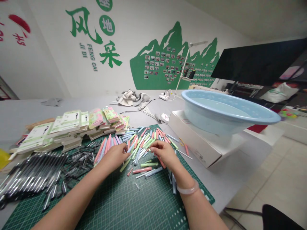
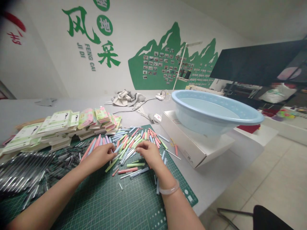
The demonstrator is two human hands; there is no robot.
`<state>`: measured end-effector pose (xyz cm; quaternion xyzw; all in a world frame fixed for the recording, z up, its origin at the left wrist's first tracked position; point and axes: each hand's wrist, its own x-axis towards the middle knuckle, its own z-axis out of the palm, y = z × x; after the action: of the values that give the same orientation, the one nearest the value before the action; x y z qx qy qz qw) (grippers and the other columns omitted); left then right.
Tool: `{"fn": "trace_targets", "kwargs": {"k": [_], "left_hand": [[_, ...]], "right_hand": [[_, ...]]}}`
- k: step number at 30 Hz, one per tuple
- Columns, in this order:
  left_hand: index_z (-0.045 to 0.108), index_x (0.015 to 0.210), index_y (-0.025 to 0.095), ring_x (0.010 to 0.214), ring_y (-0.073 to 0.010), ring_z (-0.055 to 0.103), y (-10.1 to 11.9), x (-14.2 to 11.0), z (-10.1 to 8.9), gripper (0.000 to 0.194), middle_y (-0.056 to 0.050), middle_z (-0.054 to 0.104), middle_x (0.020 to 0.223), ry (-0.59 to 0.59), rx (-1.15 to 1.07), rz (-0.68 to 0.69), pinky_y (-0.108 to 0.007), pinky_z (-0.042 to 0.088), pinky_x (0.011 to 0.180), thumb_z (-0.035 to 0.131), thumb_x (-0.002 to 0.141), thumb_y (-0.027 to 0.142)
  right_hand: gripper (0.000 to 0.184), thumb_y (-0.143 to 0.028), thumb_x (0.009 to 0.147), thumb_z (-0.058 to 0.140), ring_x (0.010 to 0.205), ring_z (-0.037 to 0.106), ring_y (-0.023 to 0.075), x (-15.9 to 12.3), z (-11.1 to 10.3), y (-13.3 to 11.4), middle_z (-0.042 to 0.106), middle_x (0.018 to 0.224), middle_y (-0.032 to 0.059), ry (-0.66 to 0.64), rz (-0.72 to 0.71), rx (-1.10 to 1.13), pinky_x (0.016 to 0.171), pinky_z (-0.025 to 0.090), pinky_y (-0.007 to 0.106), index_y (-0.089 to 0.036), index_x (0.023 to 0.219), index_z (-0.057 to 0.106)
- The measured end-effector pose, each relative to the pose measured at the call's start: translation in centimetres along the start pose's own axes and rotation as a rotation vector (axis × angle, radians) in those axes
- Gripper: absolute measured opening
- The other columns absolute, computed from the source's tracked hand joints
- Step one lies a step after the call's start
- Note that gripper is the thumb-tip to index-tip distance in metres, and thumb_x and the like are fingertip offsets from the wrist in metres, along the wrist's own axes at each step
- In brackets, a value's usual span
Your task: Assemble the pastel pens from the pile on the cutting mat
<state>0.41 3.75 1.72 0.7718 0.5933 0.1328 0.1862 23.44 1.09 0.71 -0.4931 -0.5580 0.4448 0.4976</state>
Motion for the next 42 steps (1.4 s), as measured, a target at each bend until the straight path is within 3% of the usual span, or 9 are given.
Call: {"fn": "trace_targets", "kwargs": {"k": [5, 10, 17, 23, 27, 35, 42], "left_hand": [[0.058, 0.080, 0.020, 0.075, -0.0199, 0.060, 0.1, -0.1, 0.4, 0.014, -0.006, 0.067, 0.081, -0.014, 0.105, -0.046, -0.024, 0.034, 0.057, 0.054, 0.076, 0.032], [0.057, 0.082, 0.020, 0.077, -0.0207, 0.061, -0.2, 0.1, 0.7, 0.015, -0.007, 0.067, 0.083, -0.015, 0.124, -0.066, -0.025, 0.035, 0.059, 0.053, 0.077, 0.034], [0.057, 0.082, 0.021, 0.078, -0.0225, 0.061, -0.1, -0.2, 1.3, 0.017, -0.007, 0.067, 0.086, -0.007, 0.166, -0.057, -0.026, 0.034, 0.058, 0.052, 0.077, 0.037], [0.059, 0.082, 0.022, 0.078, -0.0213, 0.061, -0.1, -0.2, 0.3, 0.014, -0.007, 0.068, 0.085, -0.003, 0.187, -0.043, -0.026, 0.033, 0.057, 0.051, 0.076, 0.032], [0.061, 0.070, 0.022, 0.076, -0.0206, 0.060, -0.4, -0.4, -0.4, 0.011, -0.005, 0.067, 0.080, -0.089, 0.197, -0.021, -0.025, 0.034, 0.057, 0.057, 0.070, 0.032], [0.067, 0.074, 0.019, 0.074, -0.0256, 0.063, 0.6, -1.9, 0.2, 0.018, -0.012, 0.069, 0.086, -0.189, 0.350, -0.062, -0.028, 0.038, 0.055, 0.059, 0.063, 0.031], [0.064, 0.061, 0.020, 0.062, -0.0172, 0.062, -0.2, -1.0, -0.7, 0.016, -0.002, 0.067, 0.061, -0.308, 0.092, 0.029, -0.024, 0.035, 0.053, 0.056, 0.065, 0.033]], "right_hand": [[0.015, -0.012, 0.066, 0.063, 0.068, 0.059, 0.0162, -0.1, -0.1, 0.8, 0.069, 0.072, -0.0001, -0.100, -0.113, -0.348, 0.065, 0.043, 0.027, -0.022, 0.073, 0.071], [0.016, -0.010, 0.066, 0.062, 0.069, 0.060, 0.0176, -0.2, -0.4, 1.2, 0.069, 0.073, 0.0000, -0.145, -0.147, -0.487, 0.066, 0.041, 0.028, -0.022, 0.072, 0.070], [0.015, -0.011, 0.067, 0.060, 0.068, 0.060, 0.0184, 0.3, -1.3, 2.3, 0.068, 0.070, 0.0006, 0.022, -0.115, -0.608, 0.062, 0.038, 0.027, -0.023, 0.072, 0.069], [0.017, -0.012, 0.068, 0.061, 0.068, 0.059, 0.0184, 0.7, -1.3, 2.7, 0.067, 0.071, 0.0009, 0.031, -0.111, -0.666, 0.062, 0.038, 0.027, -0.024, 0.076, 0.070], [0.020, -0.011, 0.070, 0.060, 0.070, 0.059, 0.0177, 0.5, -0.7, 2.4, 0.067, 0.073, 0.0013, 0.021, -0.155, -0.700, 0.066, 0.038, 0.026, -0.023, 0.082, 0.070], [0.018, -0.014, 0.074, 0.060, 0.077, 0.058, 0.0166, 0.0, 0.4, 2.0, 0.067, 0.081, 0.0020, -0.101, -0.144, -0.762, 0.069, 0.038, 0.024, -0.022, 0.087, 0.070], [0.014, -0.015, 0.075, 0.060, 0.077, 0.060, 0.0160, -0.4, 1.4, 1.8, 0.069, 0.082, 0.0012, -0.118, -0.168, -0.703, 0.070, 0.039, 0.024, -0.021, 0.083, 0.069]]}}
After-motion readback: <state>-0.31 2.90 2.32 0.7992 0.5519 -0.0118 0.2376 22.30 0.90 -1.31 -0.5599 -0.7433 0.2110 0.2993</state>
